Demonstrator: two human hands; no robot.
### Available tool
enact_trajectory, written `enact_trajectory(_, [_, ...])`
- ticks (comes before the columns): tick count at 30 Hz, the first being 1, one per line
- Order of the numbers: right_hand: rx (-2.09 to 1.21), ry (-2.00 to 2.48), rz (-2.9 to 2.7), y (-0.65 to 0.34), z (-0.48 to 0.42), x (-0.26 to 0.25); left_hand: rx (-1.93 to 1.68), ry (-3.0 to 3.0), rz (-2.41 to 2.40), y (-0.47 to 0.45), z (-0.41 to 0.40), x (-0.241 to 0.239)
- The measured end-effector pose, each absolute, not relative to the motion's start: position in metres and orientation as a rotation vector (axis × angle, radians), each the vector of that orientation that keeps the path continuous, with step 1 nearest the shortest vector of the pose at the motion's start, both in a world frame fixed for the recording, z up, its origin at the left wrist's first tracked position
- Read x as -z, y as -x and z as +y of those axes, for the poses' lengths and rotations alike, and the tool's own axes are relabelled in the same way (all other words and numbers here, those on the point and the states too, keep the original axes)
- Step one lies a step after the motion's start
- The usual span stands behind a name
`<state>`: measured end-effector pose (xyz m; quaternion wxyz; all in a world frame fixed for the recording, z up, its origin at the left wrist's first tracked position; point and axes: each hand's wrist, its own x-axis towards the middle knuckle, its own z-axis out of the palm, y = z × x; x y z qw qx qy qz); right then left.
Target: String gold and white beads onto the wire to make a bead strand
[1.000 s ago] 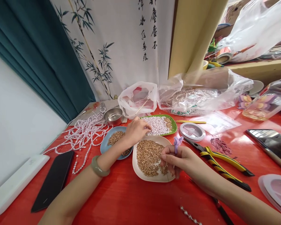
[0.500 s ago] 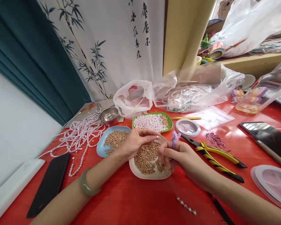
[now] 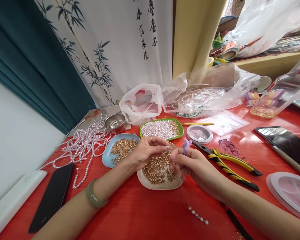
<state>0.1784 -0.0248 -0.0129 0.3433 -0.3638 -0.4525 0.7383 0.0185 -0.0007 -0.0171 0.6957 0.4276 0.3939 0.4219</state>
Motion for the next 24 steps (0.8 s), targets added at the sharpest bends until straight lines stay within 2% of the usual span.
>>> enact_trajectory(24, [-1.937, 0.957, -1.166, -0.1787, -0.0233, 0.0120, -1.000, -1.103, 0.821, -0.0200, -0.0009, 0.0192])
